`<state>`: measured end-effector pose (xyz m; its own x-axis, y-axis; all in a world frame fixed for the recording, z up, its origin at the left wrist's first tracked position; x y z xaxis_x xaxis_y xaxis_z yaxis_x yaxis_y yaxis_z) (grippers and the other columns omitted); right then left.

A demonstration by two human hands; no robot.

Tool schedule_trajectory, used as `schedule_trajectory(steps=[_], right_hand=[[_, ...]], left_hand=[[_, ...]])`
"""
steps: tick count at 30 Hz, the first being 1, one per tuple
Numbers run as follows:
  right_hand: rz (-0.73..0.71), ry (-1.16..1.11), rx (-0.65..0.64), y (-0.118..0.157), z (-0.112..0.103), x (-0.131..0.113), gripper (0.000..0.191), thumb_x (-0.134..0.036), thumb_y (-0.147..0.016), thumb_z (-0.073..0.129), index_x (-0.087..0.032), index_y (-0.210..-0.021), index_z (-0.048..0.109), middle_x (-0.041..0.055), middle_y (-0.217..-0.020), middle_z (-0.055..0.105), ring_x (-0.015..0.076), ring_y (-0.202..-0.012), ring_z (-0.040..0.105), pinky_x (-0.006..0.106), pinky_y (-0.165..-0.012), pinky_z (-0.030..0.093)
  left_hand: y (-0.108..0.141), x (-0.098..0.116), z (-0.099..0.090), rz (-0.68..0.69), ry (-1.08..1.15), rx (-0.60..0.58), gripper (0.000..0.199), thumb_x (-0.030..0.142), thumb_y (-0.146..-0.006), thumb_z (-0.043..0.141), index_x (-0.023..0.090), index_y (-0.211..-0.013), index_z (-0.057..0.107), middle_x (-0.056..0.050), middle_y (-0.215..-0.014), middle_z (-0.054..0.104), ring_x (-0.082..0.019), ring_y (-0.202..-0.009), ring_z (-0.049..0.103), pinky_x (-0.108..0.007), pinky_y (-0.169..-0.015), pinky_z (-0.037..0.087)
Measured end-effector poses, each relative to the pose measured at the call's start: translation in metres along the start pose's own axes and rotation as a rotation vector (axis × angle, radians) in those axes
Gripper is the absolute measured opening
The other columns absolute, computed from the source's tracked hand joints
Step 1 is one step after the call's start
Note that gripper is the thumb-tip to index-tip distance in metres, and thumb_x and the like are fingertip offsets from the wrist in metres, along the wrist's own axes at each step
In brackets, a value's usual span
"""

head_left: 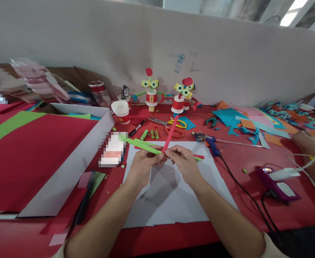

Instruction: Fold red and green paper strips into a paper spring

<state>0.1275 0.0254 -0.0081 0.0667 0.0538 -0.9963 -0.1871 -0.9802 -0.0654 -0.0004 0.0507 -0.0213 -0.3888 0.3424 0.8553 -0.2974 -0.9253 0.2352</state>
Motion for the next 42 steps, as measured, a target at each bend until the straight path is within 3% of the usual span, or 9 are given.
schedule_trajectory(steps=[5,7,10,12,16,19,29,38,42], right_hand=[[-0.312,0.340,0.107,0.010,0.000,-0.022,0.017,-0.032,-0.081,0.057,-0.021,-0.069,0.061,0.0025,-0.074,0.059,0.0144,-0.066,0.052,0.027,-0.059,0.041],[-0.225,0.271,0.079,0.008,0.000,-0.016,0.017,-0.033,-0.081,0.058,-0.020,-0.069,0.060,0.0020,-0.071,0.059,0.0142,-0.065,0.053,0.026,-0.057,0.041],[0.049,-0.040,-0.012,0.003,0.002,0.002,0.020,-0.037,-0.079,0.059,-0.020,-0.069,0.056,-0.0006,-0.065,0.058,0.0129,-0.061,0.054,0.024,-0.052,0.041],[0.126,-0.207,-0.040,0.003,0.004,0.007,0.019,-0.039,-0.080,0.058,-0.020,-0.075,0.056,-0.0017,-0.066,0.058,0.0120,-0.059,0.056,0.023,-0.052,0.042],[-0.042,-0.131,-0.050,0.006,0.008,-0.002,0.027,-0.035,-0.076,0.065,-0.024,-0.099,0.059,-0.0016,-0.075,0.061,0.0138,-0.068,0.060,0.025,-0.058,0.048],[-0.140,-0.064,-0.025,0.010,0.012,-0.006,0.018,-0.030,-0.076,0.066,-0.022,-0.092,0.062,-0.0008,-0.074,0.064,0.0137,-0.067,0.061,0.027,-0.062,0.051],[-0.198,0.014,0.022,0.014,0.006,-0.012,0.014,-0.031,-0.076,0.067,-0.019,-0.084,0.065,0.0012,-0.071,0.066,0.0138,-0.063,0.061,0.026,-0.060,0.050],[-0.065,-0.143,-0.024,0.011,0.011,-0.006,0.019,-0.033,-0.075,0.068,-0.020,-0.087,0.062,-0.0008,-0.071,0.065,0.0138,-0.064,0.063,0.028,-0.064,0.052],[-0.153,-0.010,0.010,0.012,0.008,-0.010,0.015,-0.032,-0.077,0.066,-0.020,-0.085,0.065,0.0016,-0.077,0.067,0.0144,-0.069,0.062,0.028,-0.067,0.051]], left_hand=[[0.002,0.003,0.001,0.127,-0.061,0.025,0.024,0.016,-0.055,0.080,0.013,-0.076,0.069,-0.003,-0.068,0.069,-0.015,-0.069,0.063,-0.029,-0.073,0.050],[0.001,0.003,-0.001,0.135,-0.043,0.040,0.024,0.015,-0.055,0.080,0.014,-0.076,0.068,-0.002,-0.066,0.069,-0.014,-0.068,0.063,-0.028,-0.072,0.049],[-0.002,-0.003,-0.002,0.045,0.050,0.031,0.025,0.014,-0.054,0.080,0.014,-0.076,0.068,-0.002,-0.067,0.069,-0.015,-0.067,0.063,-0.030,-0.073,0.049],[-0.004,-0.005,-0.003,-0.014,0.123,0.039,0.024,0.011,-0.052,0.079,0.014,-0.073,0.068,-0.002,-0.068,0.069,-0.014,-0.067,0.063,-0.030,-0.075,0.049],[-0.005,-0.008,-0.006,-0.060,0.205,0.094,0.022,0.007,-0.051,0.076,0.016,-0.069,0.068,0.000,-0.066,0.068,-0.012,-0.066,0.061,-0.025,-0.071,0.047],[-0.004,-0.011,-0.004,-0.070,0.207,0.077,0.017,0.009,-0.051,0.076,0.015,-0.064,0.068,0.001,-0.064,0.066,-0.011,-0.066,0.060,-0.023,-0.068,0.046],[0.001,-0.006,-0.003,-0.029,0.208,0.080,0.019,0.019,-0.052,0.083,0.015,-0.065,0.069,0.000,-0.069,0.068,-0.011,-0.067,0.060,-0.024,-0.068,0.048],[-0.004,-0.005,-0.005,0.077,0.173,0.099,0.016,0.018,-0.052,0.082,0.014,-0.063,0.071,0.000,-0.062,0.066,-0.011,-0.064,0.060,-0.025,-0.068,0.047],[-0.005,-0.009,-0.007,0.064,0.190,0.119,0.016,0.017,-0.052,0.081,0.015,-0.063,0.070,0.000,-0.064,0.067,-0.012,-0.069,0.060,-0.025,-0.073,0.046]])
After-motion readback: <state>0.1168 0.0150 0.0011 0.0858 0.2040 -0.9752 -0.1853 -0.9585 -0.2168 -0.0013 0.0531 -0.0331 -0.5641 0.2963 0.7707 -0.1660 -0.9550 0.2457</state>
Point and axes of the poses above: each hand's wrist, its own y-axis away from the middle knuckle, its own z-axis out of the palm, x = y × z, the point moved 6 cm from there along -y, towards the middle knuckle
